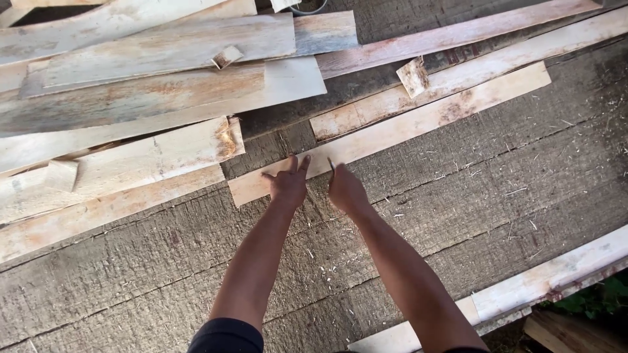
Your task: The person uses a red utility knife to cut long wooden planks into shorter pieces on a wooden workbench. They repeatedly score the wood and snap it apart, then trim the edges. Cut pieces are placed aside on the bench.
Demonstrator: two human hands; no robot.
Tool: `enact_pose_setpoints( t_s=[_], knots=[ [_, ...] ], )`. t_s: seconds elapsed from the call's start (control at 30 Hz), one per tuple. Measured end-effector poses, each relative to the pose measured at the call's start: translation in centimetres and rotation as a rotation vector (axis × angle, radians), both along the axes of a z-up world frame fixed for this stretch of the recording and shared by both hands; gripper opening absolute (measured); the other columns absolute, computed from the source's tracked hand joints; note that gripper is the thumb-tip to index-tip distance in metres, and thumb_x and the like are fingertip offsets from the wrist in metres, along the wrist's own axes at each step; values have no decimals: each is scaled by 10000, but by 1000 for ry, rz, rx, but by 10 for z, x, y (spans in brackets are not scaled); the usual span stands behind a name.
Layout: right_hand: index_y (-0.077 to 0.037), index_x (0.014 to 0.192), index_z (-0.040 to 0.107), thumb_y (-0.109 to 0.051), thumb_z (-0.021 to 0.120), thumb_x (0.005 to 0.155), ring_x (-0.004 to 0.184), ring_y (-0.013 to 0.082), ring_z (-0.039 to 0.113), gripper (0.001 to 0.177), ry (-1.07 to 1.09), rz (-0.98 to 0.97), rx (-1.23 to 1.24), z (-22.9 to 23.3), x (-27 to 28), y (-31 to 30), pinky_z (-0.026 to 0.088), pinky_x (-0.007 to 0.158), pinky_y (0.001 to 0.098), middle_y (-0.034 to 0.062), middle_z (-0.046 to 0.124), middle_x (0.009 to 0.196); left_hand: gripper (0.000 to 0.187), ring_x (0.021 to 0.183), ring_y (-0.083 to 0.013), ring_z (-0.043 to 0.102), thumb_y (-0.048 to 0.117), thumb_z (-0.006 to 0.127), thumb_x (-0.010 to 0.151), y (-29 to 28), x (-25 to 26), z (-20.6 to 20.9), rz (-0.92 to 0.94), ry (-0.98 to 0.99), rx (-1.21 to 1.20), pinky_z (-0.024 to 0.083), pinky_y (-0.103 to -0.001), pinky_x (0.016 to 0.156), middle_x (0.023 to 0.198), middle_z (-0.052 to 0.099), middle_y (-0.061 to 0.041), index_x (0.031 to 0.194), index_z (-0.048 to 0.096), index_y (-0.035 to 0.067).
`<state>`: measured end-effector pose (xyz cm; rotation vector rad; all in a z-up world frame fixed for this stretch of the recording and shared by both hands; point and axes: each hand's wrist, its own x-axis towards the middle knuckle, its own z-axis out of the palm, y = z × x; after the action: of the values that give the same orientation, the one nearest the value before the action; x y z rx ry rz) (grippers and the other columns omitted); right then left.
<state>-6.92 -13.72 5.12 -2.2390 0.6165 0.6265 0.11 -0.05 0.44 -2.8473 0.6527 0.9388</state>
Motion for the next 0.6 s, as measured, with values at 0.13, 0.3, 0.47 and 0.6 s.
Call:
enact_pose_setpoints(
  t_s=[0.13, 0.3, 0.47, 0.6],
  knots=[
    [15, 1272, 470, -294, 295, 1080, 1085, 539, 680, 404, -33, 45, -77, -37, 33, -4, 582, 834, 638, 323, 658, 1141, 743, 1250, -402, 618, 160, 479, 1004, 0, 2, 2, 10, 30, 6, 220, -834, 1070, 1706, 154, -48, 1658, 185, 356],
    [29, 1252, 457, -204, 301, 1081, 1120, 539, 666, 328, -56, 51, -105, -24, 39, 10, 587, 872, 642, 317, 666, 1129, 731, 1237, -384, 626, 180, 462, 1001, 1, 3, -12, -12, 11, 27, 219, -842, 1055, 1696, 150, -35, 1651, 188, 370],
    [18, 1246, 439, -256, 289, 1080, 1137, 552, 655, 353, -21, 15, -80, -42, 43, 7, 568, 880, 654, 322, 664, 1152, 716, 1240, -380, 622, 197, 452, 1004, 2, 1, -10, -8, 8, 8, 205, -851, 1049, 1693, 153, -18, 1648, 195, 379],
    [5, 1244, 434, -280, 285, 1070, 1170, 552, 641, 366, 8, 0, -59, -45, 48, 4, 541, 923, 662, 322, 656, 1188, 705, 1236, -380, 621, 199, 446, 1009, 1, 2, -13, -11, -8, 6, 196, -860, 1049, 1689, 162, -25, 1649, 201, 365]
  ],
)
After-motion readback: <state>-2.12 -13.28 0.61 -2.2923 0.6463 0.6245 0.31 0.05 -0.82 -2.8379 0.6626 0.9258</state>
